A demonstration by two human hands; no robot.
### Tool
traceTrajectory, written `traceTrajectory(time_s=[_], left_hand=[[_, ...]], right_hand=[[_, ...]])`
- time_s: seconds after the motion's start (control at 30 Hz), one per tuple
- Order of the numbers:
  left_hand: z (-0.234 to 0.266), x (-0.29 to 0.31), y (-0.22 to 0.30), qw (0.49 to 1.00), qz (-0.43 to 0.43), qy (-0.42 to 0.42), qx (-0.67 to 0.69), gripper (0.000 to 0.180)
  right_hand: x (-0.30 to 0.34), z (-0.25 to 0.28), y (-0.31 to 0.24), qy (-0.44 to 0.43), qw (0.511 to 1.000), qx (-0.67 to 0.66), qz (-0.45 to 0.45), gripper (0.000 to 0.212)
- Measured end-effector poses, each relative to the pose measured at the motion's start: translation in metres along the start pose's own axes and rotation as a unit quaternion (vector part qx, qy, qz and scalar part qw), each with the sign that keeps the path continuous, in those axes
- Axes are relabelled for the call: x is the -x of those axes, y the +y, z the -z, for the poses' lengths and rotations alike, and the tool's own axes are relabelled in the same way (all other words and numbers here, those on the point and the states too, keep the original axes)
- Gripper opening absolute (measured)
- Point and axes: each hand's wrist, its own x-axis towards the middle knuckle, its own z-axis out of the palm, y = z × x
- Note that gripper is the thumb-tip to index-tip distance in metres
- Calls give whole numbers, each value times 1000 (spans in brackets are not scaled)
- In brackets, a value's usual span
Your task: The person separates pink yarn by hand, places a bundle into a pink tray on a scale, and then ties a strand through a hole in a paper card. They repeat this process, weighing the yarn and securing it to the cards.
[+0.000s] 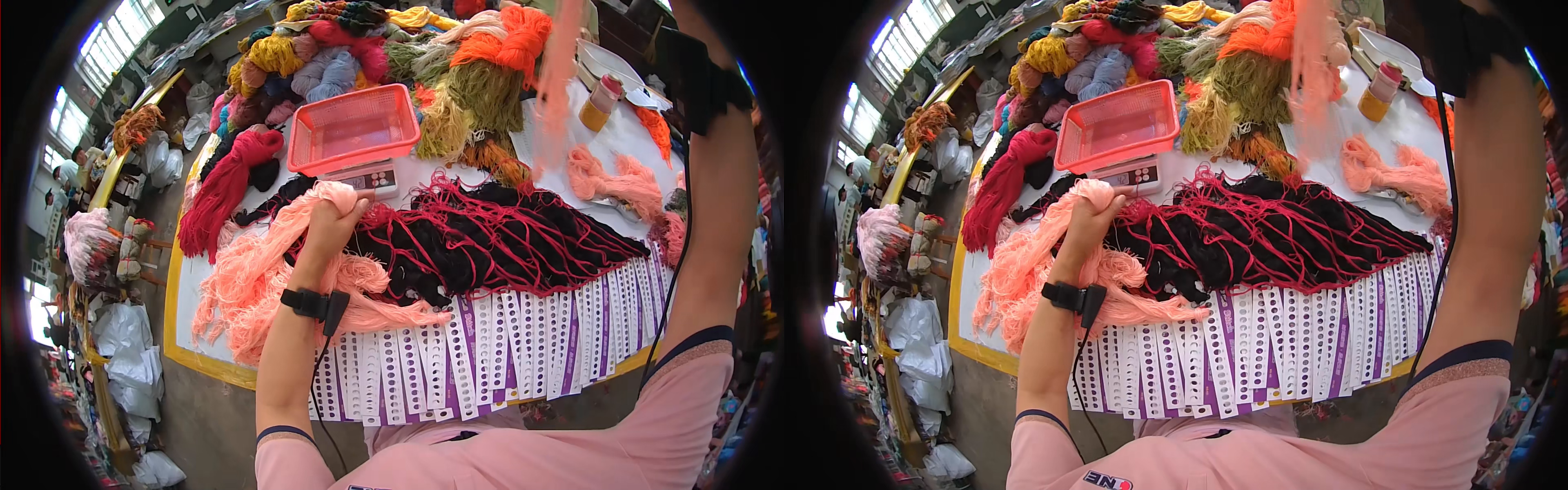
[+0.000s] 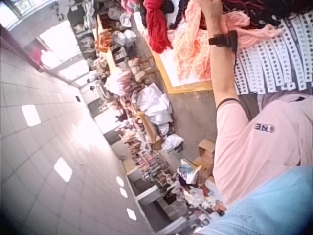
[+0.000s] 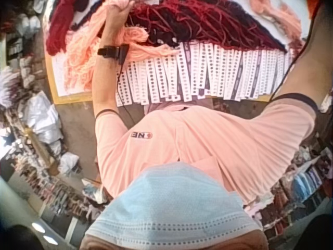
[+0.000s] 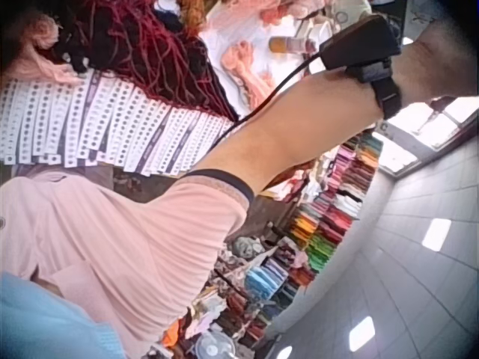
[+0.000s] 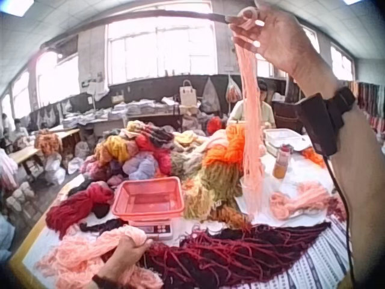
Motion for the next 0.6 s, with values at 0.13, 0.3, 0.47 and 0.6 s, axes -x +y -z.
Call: traceTrajectory(time_s=[0.13,0.3,0.47,0.6], left_hand=[[-9,-7,-21,851,-93,-70,-512,39],[-28,-14,-12,870,-85,-77,-480,52],[-25,-20,-25,834,-114,-64,-536,42],[-26,-25,-36,816,-147,-83,-553,28]], right_hand=[[13,18,17,23,999,29,-24,18],[37,61,53,77,990,91,-73,17],[54,123,80,146,963,200,-105,17],[58,178,87,207,921,306,-124,17]])
